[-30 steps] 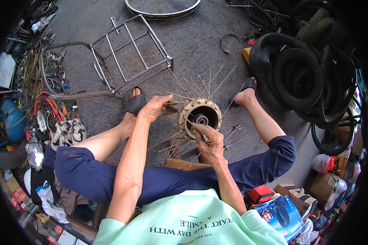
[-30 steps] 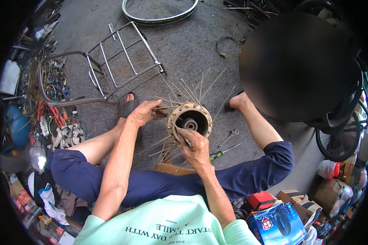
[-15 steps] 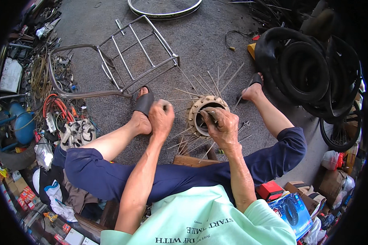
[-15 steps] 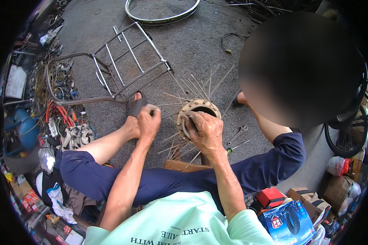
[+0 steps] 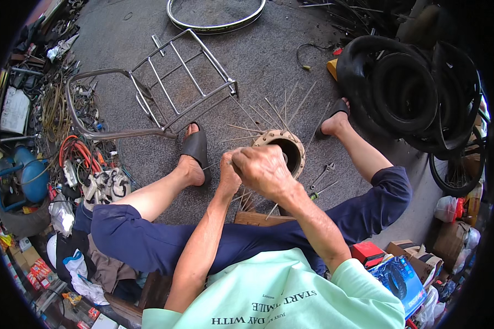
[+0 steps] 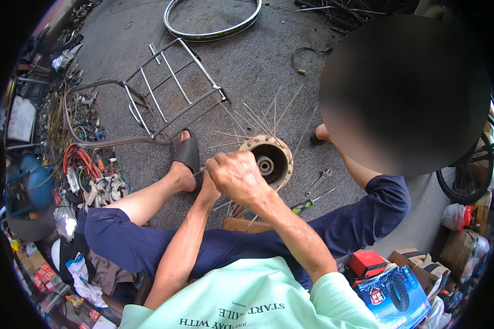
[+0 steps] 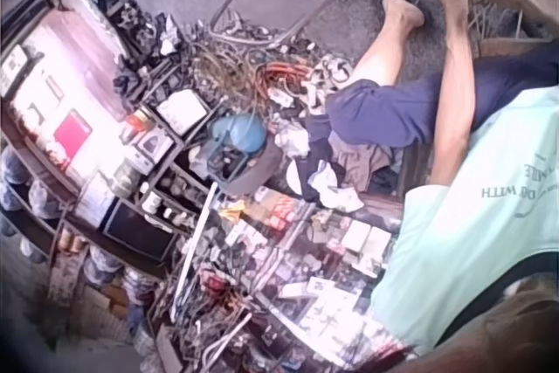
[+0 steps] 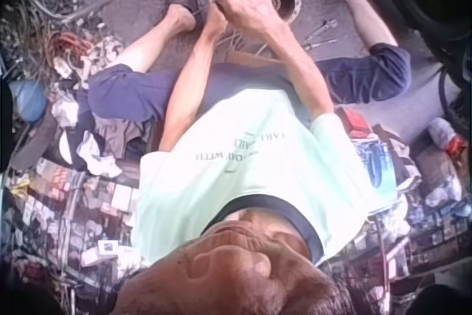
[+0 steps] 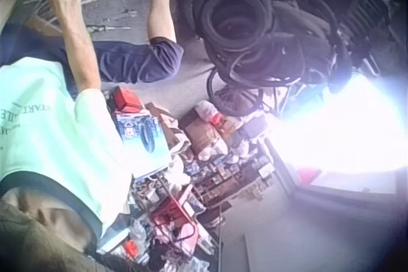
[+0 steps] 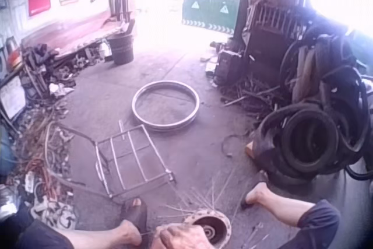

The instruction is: The person inserts and adjusts metal spokes into a bicycle hub, arranging them radially by hand. The person repeatedly picks up spokes, places them into the hub, and repositions them to achieve an even pattern.

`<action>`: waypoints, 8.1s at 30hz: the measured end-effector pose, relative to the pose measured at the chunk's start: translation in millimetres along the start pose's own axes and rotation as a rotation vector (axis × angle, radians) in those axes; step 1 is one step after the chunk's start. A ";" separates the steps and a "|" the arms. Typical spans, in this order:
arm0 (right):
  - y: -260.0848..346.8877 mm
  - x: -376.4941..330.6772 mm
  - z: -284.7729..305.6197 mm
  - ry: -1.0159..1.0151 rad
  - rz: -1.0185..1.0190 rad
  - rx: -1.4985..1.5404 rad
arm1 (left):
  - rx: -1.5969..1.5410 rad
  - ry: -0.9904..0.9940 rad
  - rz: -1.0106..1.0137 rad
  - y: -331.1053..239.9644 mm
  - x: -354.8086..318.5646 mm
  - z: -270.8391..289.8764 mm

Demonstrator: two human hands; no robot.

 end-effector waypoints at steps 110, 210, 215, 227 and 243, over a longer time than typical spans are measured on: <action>-209.7 -202.8 39.9 -0.500 -1.407 0.472 | 0.229 0.128 0.336 36.4 46.9 -47.7; -198.9 -193.4 3.3 -0.046 -1.295 0.455 | 0.275 -0.258 0.140 38.6 109.7 -36.2; -212.9 -237.5 -28.0 -0.479 -1.595 0.713 | 0.434 -0.061 0.125 34.0 98.2 -41.1; -196.2 -202.3 -25.6 -0.281 -1.416 0.697 | 0.799 0.102 -0.086 19.2 67.3 -47.6; -216.4 -198.4 -6.7 -0.256 -1.402 0.162 | 0.577 0.236 0.296 15.8 33.0 -33.9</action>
Point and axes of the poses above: each hand's wrist, its own x-axis towards the middle knuckle, its own z-axis out of the back of the hand, y = z × x, the point moved 10 cm from there along x, towards the middle knuckle, and after that the axes turned 14 degrees about -y, right-handed, at the moved point
